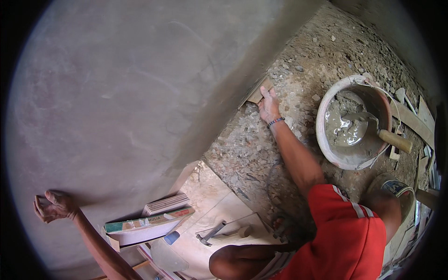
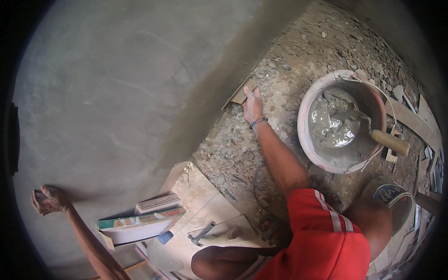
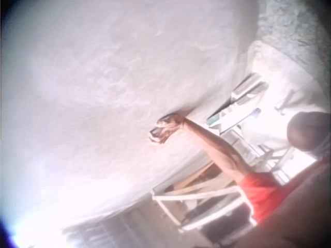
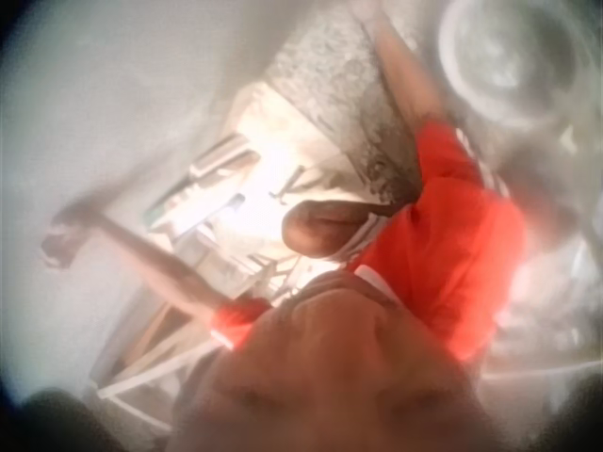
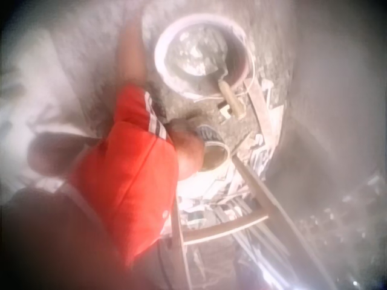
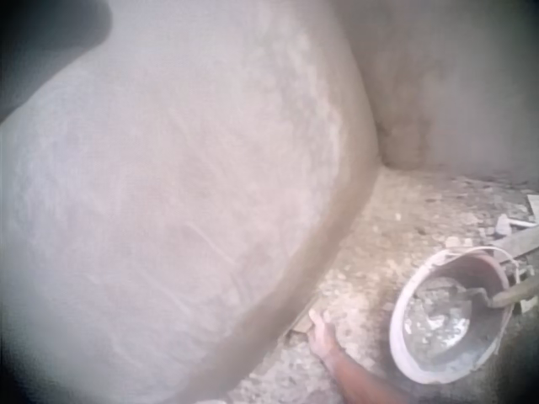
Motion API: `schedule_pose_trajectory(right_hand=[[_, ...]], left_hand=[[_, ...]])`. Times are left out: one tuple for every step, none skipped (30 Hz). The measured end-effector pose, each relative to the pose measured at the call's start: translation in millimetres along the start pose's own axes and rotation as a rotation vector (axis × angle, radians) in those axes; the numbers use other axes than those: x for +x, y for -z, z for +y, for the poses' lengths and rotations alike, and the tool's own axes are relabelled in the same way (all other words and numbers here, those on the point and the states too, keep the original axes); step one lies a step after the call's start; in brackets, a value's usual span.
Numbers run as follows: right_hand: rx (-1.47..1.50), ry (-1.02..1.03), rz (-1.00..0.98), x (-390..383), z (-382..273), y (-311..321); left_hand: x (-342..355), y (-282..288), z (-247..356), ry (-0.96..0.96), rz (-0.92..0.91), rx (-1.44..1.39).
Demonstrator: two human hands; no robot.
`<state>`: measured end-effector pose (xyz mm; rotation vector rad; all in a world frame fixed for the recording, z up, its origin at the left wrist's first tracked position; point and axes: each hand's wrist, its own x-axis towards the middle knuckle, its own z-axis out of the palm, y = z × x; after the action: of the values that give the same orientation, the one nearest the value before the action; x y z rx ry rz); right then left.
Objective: The person kneels on the floor and uses a trowel to scoop plaster from a bucket, then applies and smooths it onto the lower section of a wall. They repeatedly transfer plaster and spread it evenly along the wall base.
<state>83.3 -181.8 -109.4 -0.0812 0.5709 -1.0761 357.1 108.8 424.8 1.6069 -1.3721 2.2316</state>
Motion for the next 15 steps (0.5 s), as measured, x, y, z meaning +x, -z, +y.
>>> schedule_pose_trajectory(right_hand=[[-0.007, -0.008, -0.01, 2.5, 3.5, -1.9], [0.0, 0.027, -0.004, 4.5, 6.0, -7.3], [0.005, 0.065, 0.004, 7.0, 7.6, -12.7], [0.009, 0.105, 0.012, 8.4, 8.8, -17.5], [-0.011, 0.154, 0.012, 4.6, 9.7, -26.8], [-0.033, 0.205, 0.01, -3.0, 7.6, -42.7], [-0.061, 0.256, 0.013, -14.3, 3.3, -57.8], [-0.079, 0.259, -0.01, -27.8, -0.9, -74.9], [-0.101, 0.266, -0.034, -43.0, -5.1, -94.5], [-0.094, 0.257, -0.061, -60.7, -8.2, -118.3], [-0.158, 0.275, -0.147, -78.5, -11.8, -136.3], [-0.256, 0.32, -0.232, -92.4, -19.4, -147.9], [-0.298, 0.312, -0.367, -111.4, -21.0, -161.7], [-0.344, 0.306, -0.504, -126.5, -25.6, -169.4], [-0.336, 0.319, -0.504, -134.8, -32.2, -170.6]], left_hand=[[0.6, -0.6, 0.6, -0.004, 0.013, -0.012], [1.6, -1.1, -0.3, -0.01, 0.015, -0.025], [1.9, -2.3, -0.8, -0.014, 0.018, -0.039], [2.4, -3.6, -0.6, -0.015, 0.021, -0.055], [4.0, -4.0, 1.9, -0.016, 0.023, -0.045], [4.1, -3.4, 6.0, -0.014, 0.026, -0.034], [1.9, -2.5, 9.7, -0.008, 0.024, -0.027], [1.9, -1.2, 8.8, -0.01, 0.006, -0.023], [-0.4, -0.8, 5.1, -0.007, -0.011, -0.021], [15.7, 4.6, 0.2, -0.034, -0.02, -0.008], [18.1, 7.1, -2.3, -0.036, -0.014, 0.005], [0.2, 0.5, 0.4, 0.003, -0.006, 0.001], [-3.4, -0.4, 1.1, 0.013, 0.0, 0.011], [-5.9, -1.9, 3.3, 0.024, 0.002, -0.013], [-1.9, -2.7, 4.2, 0.023, 0.008, -0.034]])
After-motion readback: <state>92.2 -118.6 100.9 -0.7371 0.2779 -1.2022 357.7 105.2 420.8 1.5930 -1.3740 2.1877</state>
